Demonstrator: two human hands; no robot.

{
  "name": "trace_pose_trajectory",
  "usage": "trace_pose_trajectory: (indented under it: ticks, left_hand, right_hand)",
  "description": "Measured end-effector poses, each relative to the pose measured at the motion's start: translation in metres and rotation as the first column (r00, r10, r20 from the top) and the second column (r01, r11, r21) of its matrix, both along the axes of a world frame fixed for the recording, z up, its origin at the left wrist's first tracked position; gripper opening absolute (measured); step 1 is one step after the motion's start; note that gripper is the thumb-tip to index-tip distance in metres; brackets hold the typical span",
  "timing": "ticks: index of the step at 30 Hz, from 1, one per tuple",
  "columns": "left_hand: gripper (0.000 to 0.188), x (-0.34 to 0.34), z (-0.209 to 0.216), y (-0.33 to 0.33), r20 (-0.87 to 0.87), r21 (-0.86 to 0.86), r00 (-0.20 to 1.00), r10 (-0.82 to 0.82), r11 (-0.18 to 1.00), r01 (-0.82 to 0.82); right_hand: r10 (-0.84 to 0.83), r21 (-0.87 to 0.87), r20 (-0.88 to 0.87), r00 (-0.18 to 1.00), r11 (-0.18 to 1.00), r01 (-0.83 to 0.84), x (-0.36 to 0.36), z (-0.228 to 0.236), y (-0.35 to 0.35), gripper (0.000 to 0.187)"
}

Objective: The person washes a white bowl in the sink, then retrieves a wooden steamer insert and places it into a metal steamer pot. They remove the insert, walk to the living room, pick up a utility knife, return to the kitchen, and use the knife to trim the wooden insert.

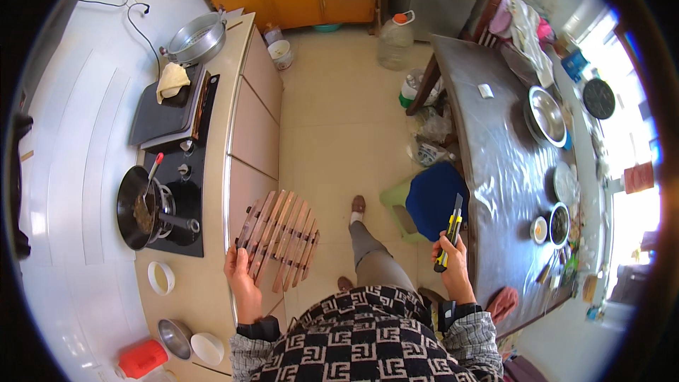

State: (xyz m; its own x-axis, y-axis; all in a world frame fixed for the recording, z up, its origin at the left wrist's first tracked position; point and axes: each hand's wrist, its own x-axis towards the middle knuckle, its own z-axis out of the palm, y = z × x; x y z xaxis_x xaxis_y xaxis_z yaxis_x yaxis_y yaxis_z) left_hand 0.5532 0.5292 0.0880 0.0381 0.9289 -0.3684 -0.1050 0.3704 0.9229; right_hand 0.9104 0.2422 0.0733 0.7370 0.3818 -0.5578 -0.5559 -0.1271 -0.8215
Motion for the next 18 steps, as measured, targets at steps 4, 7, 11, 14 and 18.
trace_pose_trajectory:
  ticks: [4, 7, 11, 14, 18]
  left_hand:
    - [0.028, 0.079, 0.008, 0.071, -0.037, -0.015, 0.994, 0.105, 0.994, -0.106]
    - [0.032, 0.118, 0.022, 0.139, -0.105, -0.032, 0.984, 0.146, 0.988, -0.15]
    - [0.034, 0.164, 0.039, 0.214, -0.033, -0.045, 0.99, 0.136, 0.989, -0.138]
    - [0.036, 0.206, 0.035, 0.273, -0.012, 0.011, 0.994, 0.111, 0.994, -0.111]
    - [0.038, 0.271, 0.016, 0.366, -0.08, 0.11, 0.997, -0.012, 0.994, 0.021]
  right_hand:
    - [0.077, 0.027, -0.005, 0.997, 0.997, -0.077, 0.089, -0.001, 0.115, 0.019]
    - [0.204, 0.108, 0.052, 0.978, 0.972, -0.208, 0.142, 0.008, 0.225, 0.018]
    - [0.367, 0.105, 0.065, 0.928, 0.922, -0.372, 0.199, 0.034, 0.361, 0.022]
    - [0.45, 0.133, 0.088, 0.888, 0.879, -0.459, 0.232, 0.042, 0.452, 0.025]
    - [0.533, 0.116, 0.124, 0.837, 0.83, -0.546, 0.287, 0.034, 0.554, 0.027]
